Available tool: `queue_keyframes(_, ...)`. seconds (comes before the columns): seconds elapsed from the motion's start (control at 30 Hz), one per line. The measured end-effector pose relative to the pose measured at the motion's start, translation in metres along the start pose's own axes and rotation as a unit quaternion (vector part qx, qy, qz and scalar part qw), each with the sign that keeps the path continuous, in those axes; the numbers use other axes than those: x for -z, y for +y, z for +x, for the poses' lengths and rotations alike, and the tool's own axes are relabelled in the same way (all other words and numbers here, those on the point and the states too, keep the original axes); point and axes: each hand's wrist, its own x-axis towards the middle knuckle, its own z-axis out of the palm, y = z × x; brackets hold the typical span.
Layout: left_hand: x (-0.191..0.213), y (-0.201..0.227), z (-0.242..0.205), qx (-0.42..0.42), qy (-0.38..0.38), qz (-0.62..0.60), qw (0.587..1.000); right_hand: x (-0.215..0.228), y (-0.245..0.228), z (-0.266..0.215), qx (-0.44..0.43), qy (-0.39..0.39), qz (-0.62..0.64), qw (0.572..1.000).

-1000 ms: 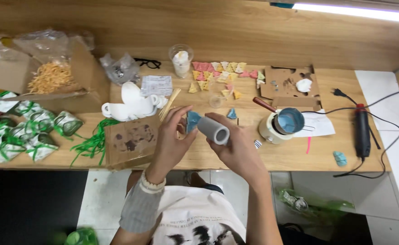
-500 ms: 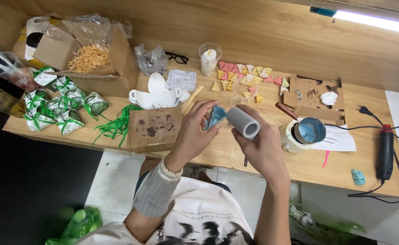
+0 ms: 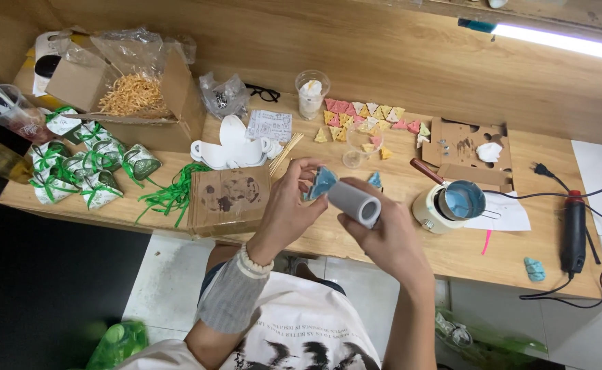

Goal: The recorder is cleaning and smoothing small triangular wax figurines using a plastic tube as a jig or tool at a workbench.

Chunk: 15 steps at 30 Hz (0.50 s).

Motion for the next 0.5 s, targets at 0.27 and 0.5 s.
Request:
queue_keyframes(0.27,-0.009,-0.037,-0.004,0.027,-0.056,-0.279,0.958,0.007,-0.01,-0.006,-0.102,0.009,0.016,0.995)
queue_keyframes(0.5,-0.012,-0.06,-0.003,0.145,-0.096,-0.506,0.845,0.009,-0.009,-0.007,-0.011,-0.017,0.026,0.999)
